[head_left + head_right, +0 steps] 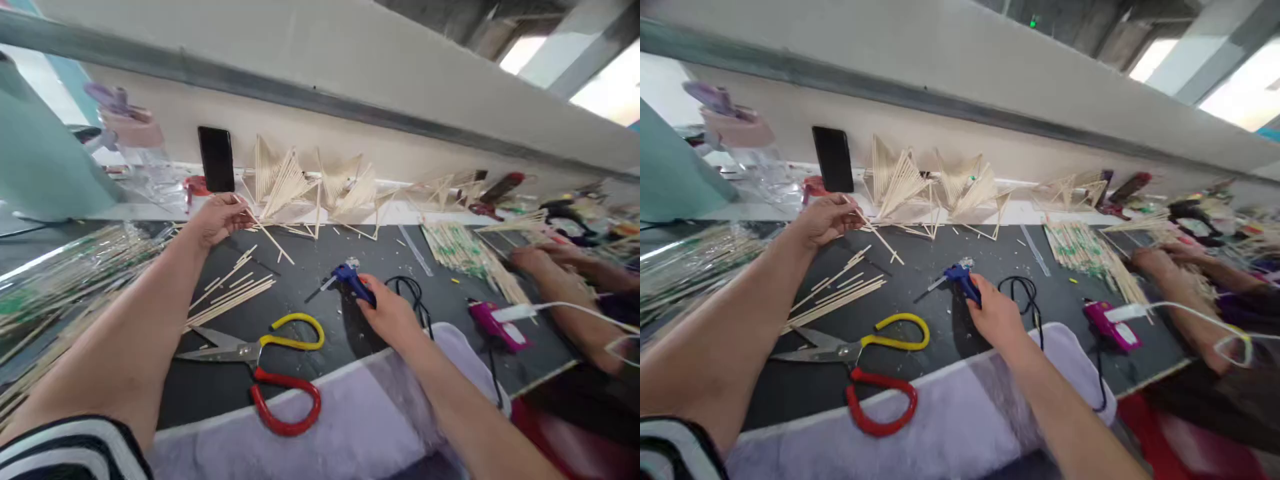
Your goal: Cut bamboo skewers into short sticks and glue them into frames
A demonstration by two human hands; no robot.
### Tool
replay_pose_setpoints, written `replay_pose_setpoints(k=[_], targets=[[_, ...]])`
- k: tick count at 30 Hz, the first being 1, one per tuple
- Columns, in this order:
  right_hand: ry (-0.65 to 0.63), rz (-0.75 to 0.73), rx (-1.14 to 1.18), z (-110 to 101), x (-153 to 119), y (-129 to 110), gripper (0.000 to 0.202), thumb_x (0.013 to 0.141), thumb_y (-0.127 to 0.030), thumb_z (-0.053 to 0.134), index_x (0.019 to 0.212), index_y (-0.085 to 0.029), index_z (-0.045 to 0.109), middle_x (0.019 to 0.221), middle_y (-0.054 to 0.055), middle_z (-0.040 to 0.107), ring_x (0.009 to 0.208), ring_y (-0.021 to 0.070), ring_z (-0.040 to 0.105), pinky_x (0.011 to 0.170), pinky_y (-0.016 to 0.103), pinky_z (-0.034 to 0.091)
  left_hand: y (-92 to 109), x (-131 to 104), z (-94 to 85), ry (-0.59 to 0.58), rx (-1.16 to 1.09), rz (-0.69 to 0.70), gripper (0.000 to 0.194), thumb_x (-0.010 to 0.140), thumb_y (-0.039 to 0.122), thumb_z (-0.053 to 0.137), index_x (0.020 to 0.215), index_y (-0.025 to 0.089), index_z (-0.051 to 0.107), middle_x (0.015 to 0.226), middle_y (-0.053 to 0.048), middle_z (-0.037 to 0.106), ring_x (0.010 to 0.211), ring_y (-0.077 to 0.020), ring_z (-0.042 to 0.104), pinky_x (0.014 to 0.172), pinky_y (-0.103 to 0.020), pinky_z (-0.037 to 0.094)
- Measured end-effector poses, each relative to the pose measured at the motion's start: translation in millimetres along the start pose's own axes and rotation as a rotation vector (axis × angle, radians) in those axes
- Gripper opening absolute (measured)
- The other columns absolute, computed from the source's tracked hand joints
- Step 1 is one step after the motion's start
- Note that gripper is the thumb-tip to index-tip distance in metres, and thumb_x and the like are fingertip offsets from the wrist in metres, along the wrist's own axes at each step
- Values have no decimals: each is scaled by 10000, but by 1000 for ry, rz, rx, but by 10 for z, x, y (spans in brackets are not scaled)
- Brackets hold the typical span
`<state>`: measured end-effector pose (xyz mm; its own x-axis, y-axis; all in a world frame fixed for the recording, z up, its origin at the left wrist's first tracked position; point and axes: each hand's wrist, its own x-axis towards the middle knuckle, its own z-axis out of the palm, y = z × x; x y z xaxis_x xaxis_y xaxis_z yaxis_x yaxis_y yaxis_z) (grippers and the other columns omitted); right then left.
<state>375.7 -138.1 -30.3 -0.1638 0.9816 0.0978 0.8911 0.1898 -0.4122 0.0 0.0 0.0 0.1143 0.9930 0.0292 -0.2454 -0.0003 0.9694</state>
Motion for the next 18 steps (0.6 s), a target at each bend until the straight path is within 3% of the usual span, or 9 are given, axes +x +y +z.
replay_pose_setpoints(k=[3,5,7,10,14,18], targets=[[114,-8,276,-197,-28,135,492,835,-339,530,1312,-241,462,1158,77,627,1002,232,600,851,376,460,-13,6,-9,20,-22,20,76,778,138,610,764,137,534,640,-27,661,607,-149,661,625,-283,537],[100,31,574,-283,-32,197,458,856,-390,515,1289,-251,466,1078,63,638,817,175,614,703,311,483,-27,16,-26,38,-26,31,70,787,129,600,761,138,536,640,-29,661,606,-148,660,628,-287,535],[4,93,902,-317,-21,242,389,875,-414,493,1227,-251,489,1023,50,632,637,119,566,552,259,447,-42,28,-46,54,-20,36,61,803,120,580,759,137,542,643,-33,661,609,-148,661,628,-290,532],[-204,203,1194,-297,18,316,292,867,-406,523,1091,-219,539,987,50,623,580,96,538,503,245,433,-66,43,-66,59,-3,30,76,830,112,544,758,136,551,658,-39,662,622,-146,660,627,-289,527],[-444,355,1254,-283,78,459,268,849,-373,555,1045,-189,548,920,58,641,587,107,568,547,259,485,-103,55,-57,33,7,28,92,845,104,525,765,138,554,651,-31,655,605,-136,645,622,-291,527],[-550,503,1036,-429,133,568,392,859,-379,508,1211,-212,471,876,70,664,608,153,629,591,312,522,-130,54,-20,38,19,-3,81,852,108,525,780,137,550,647,-30,654,614,-131,635,639,-301,534]])
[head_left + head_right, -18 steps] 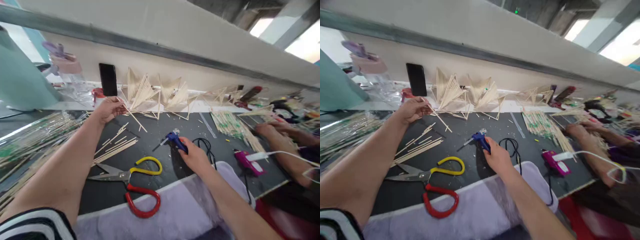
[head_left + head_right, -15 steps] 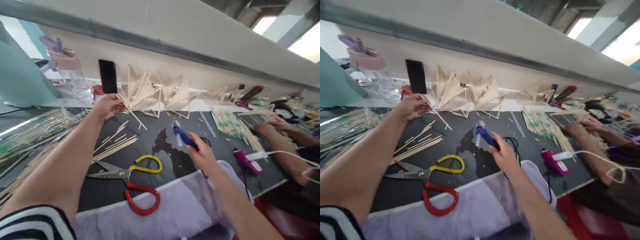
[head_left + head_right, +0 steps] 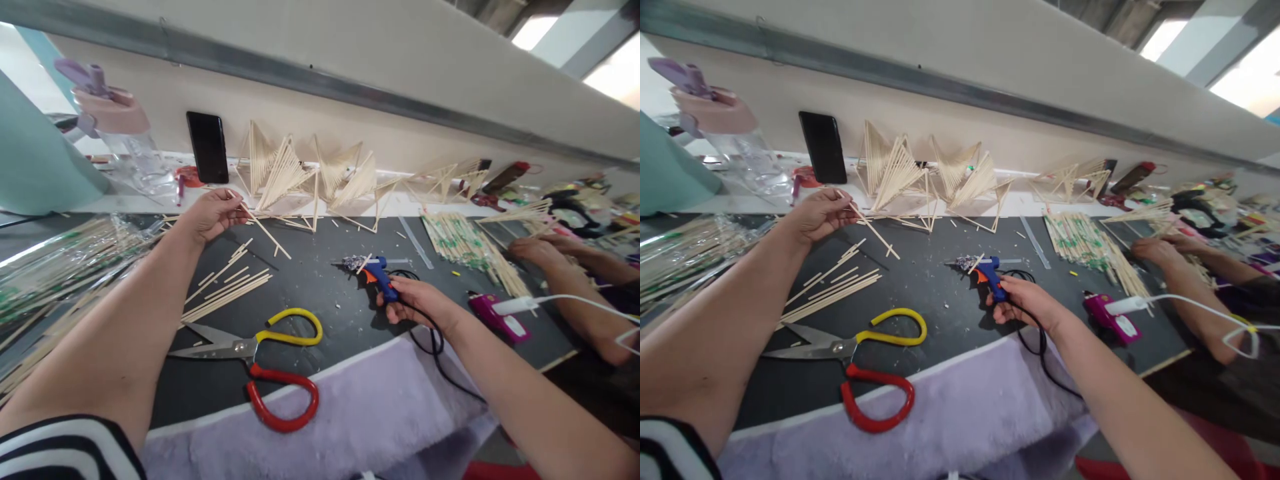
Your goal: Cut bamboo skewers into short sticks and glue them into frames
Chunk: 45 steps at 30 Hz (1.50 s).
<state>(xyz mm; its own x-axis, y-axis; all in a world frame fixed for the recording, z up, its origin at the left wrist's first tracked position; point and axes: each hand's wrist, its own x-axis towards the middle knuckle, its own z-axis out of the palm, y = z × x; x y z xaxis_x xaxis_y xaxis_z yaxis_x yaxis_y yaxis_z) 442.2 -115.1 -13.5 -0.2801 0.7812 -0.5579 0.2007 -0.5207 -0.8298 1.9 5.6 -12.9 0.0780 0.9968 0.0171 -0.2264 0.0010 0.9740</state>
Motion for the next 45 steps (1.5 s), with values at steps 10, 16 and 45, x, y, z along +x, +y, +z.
replay_pose_setpoints(k=[10,16,45], targets=[[828,-550,-1065,416,-263,-638,283,851,-373,484,1010,-249,684,719,28,692,660,179,640,640,283,449,-7,0,202,92,-64,-26,88,856,122,530,768,120,525,634,-53,663,585,-136,658,589,-247,523],[758,-763,-1069,923,335,-966,219,821,-264,514,913,-225,709,825,41,713,727,180,634,677,293,447,-42,26,299,202,-173,20,98,856,81,493,776,138,491,636,-33,665,635,-148,683,624,-260,539],[525,-608,-1304,1053,1115,-1146,200,843,-276,525,873,-221,715,927,67,672,855,200,578,748,327,375,-71,79,489,237,-153,-34,91,847,121,530,759,112,551,678,-75,675,656,-126,671,624,-217,541]])
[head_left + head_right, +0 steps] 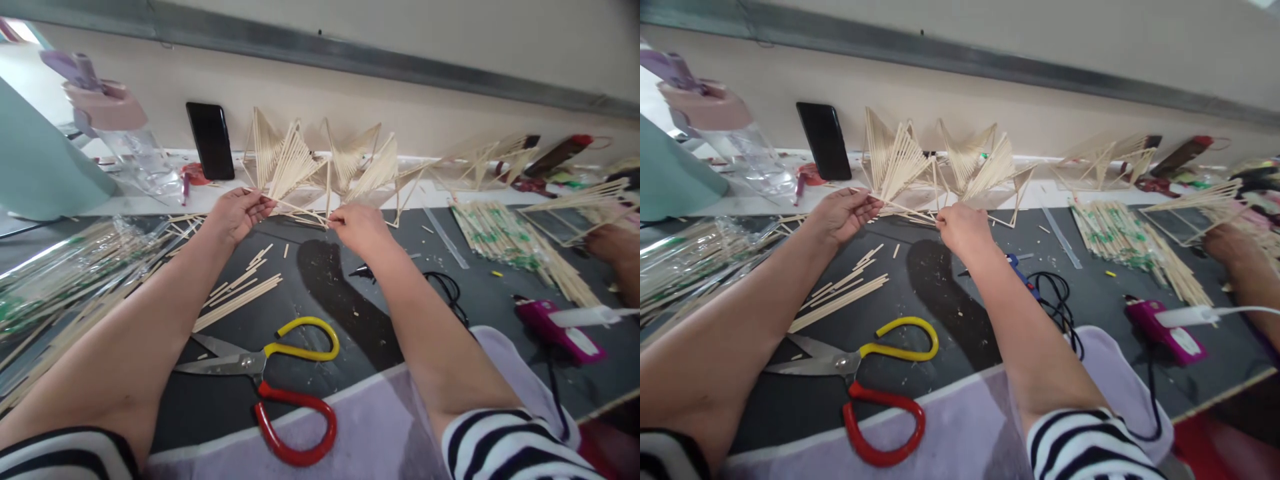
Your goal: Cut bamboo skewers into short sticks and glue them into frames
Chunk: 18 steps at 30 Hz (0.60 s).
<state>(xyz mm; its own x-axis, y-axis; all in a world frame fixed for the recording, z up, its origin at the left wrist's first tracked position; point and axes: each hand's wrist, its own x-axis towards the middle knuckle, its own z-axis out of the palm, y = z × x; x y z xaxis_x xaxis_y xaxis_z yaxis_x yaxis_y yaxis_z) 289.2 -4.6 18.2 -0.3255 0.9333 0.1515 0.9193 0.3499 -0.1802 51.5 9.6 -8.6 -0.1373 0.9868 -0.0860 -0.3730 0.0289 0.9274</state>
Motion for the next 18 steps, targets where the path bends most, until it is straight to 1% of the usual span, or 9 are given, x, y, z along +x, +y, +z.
replay_pose_setpoints(k=[3,5,7,9,11,14,18], targets=[[-12,10,-26,22,11,0,213,838,-249,512,844,-222,723,875,57,693,835,206,587,741,341,366,15,18,-34,-19,20,10,67,837,140,546,774,120,551,688,-73,672,673,-132,673,646,-231,542],[2,29,-63,29,11,9,226,835,-231,501,850,-225,726,846,56,700,825,215,591,748,359,359,31,63,-113,-18,54,41,19,823,149,560,821,130,562,694,-60,667,688,-140,674,667,-253,544],[14,61,-115,32,12,22,224,831,-235,507,852,-219,729,821,70,701,812,227,594,760,381,353,44,128,-227,37,126,115,63,796,144,579,859,144,576,693,-38,655,672,-134,664,666,-260,538],[0,96,-160,41,18,36,215,825,-255,523,841,-208,731,807,91,698,798,238,598,764,399,350,46,189,-343,116,254,206,103,753,129,607,853,152,598,691,-14,637,637,-110,639,639,-228,515],[-37,122,-183,60,26,44,213,821,-268,531,831,-204,734,803,106,694,793,250,604,765,414,350,30,230,-421,155,406,265,126,713,112,628,831,156,629,693,2,622,615,-91,609,606,-190,479],[-69,111,-190,100,30,40,212,821,-264,530,821,-212,736,808,106,695,810,268,614,777,435,344,-24,245,-438,122,551,268,173,675,83,635,827,155,678,706,6,627,601,-86,577,592,-174,435],[-71,70,-183,135,13,0,211,825,-272,535,807,-222,739,832,105,702,844,279,621,783,438,340,-109,237,-385,-11,595,236,253,640,59,646,868,153,700,690,15,643,587,-85,550,605,-175,420]])
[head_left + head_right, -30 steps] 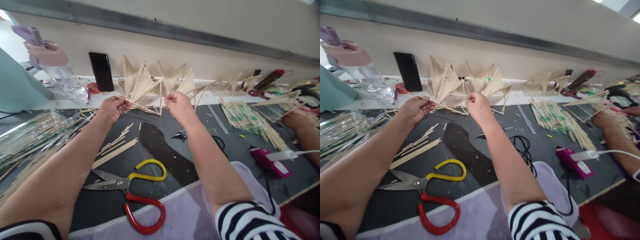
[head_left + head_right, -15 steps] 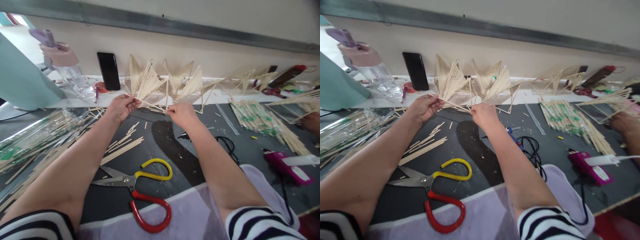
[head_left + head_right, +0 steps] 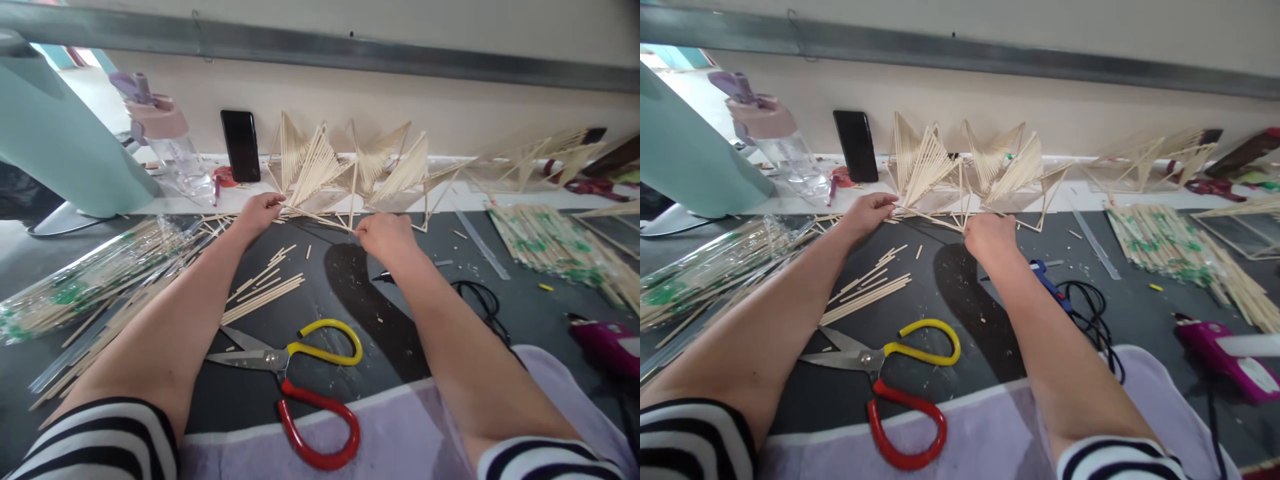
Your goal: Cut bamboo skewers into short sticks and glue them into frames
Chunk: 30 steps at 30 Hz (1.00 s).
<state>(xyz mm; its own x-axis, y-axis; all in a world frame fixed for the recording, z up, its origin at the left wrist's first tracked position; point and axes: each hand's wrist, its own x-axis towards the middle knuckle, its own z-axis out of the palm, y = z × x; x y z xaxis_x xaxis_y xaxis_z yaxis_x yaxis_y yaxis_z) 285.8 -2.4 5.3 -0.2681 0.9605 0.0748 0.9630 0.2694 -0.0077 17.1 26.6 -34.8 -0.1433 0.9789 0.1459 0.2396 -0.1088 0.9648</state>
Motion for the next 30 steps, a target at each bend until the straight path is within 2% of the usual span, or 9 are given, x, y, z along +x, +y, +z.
replay_pose_setpoints(k=[3,5,9,12,17,19,24,27,30], targets=[[-15,-17,-2,-1,-20,-39,218,828,-283,529,817,-230,741,843,95,705,851,273,623,782,430,345,-5,-16,25,-81,-37,-30,284,649,49,649,916,140,682,642,11,636,581,-93,568,615,-189,434],[-21,-25,-11,-1,-31,-61,227,833,-280,520,840,-230,742,856,97,706,862,269,622,798,430,341,10,-25,14,-78,-102,-82,268,675,61,649,934,132,655,633,-5,639,571,-101,584,587,-197,438],[-36,-43,-7,19,-43,-102,241,841,-269,503,872,-236,739,885,96,713,869,262,624,833,436,318,70,-37,-37,-36,-393,-234,140,739,98,644,869,124,598,642,-27,637,545,-87,586,531,-183,435],[-46,-57,8,43,-45,-138,248,846,-285,496,886,-249,738,900,86,720,868,257,625,829,426,319,113,-56,-50,-67,-559,-295,87,755,105,655,812,109,589,631,-29,622,552,-75,587,539,-174,453],[-54,-66,22,34,-58,-179,276,859,-306,470,916,-245,733,940,78,722,892,241,624,817,387,339,127,-88,-18,-123,-596,-345,30,827,107,571,801,99,583,635,-59,644,590,-95,622,560,-186,481],[-52,-65,46,7,-63,-175,288,867,-319,454,934,-256,728,962,67,720,903,240,624,799,371,358,118,-87,-28,-94,-605,-344,65,851,111,530,794,103,560,631,-68,649,598,-107,634,572,-202,493],[8,-65,108,-21,-56,-118,299,868,-332,448,952,-242,720,946,72,714,871,224,623,729,315,393,95,-64,-130,64,-616,-372,145,883,173,469,747,134,499,582,-42,613,563,-133,639,557,-237,498],[68,-50,247,7,-46,-102,289,856,-329,458,889,-218,724,813,59,706,785,202,616,684,288,394,79,-31,-176,113,-628,-391,154,881,217,445,747,158,492,543,-3,569,494,-123,599,510,-236,474],[171,-12,646,-13,-46,-118,292,842,-386,484,852,-192,701,696,30,665,654,158,578,631,266,402,127,-3,-205,125,-633,-377,113,852,235,462,760,181,501,519,25,520,466,-117,564,480,-234,442]])
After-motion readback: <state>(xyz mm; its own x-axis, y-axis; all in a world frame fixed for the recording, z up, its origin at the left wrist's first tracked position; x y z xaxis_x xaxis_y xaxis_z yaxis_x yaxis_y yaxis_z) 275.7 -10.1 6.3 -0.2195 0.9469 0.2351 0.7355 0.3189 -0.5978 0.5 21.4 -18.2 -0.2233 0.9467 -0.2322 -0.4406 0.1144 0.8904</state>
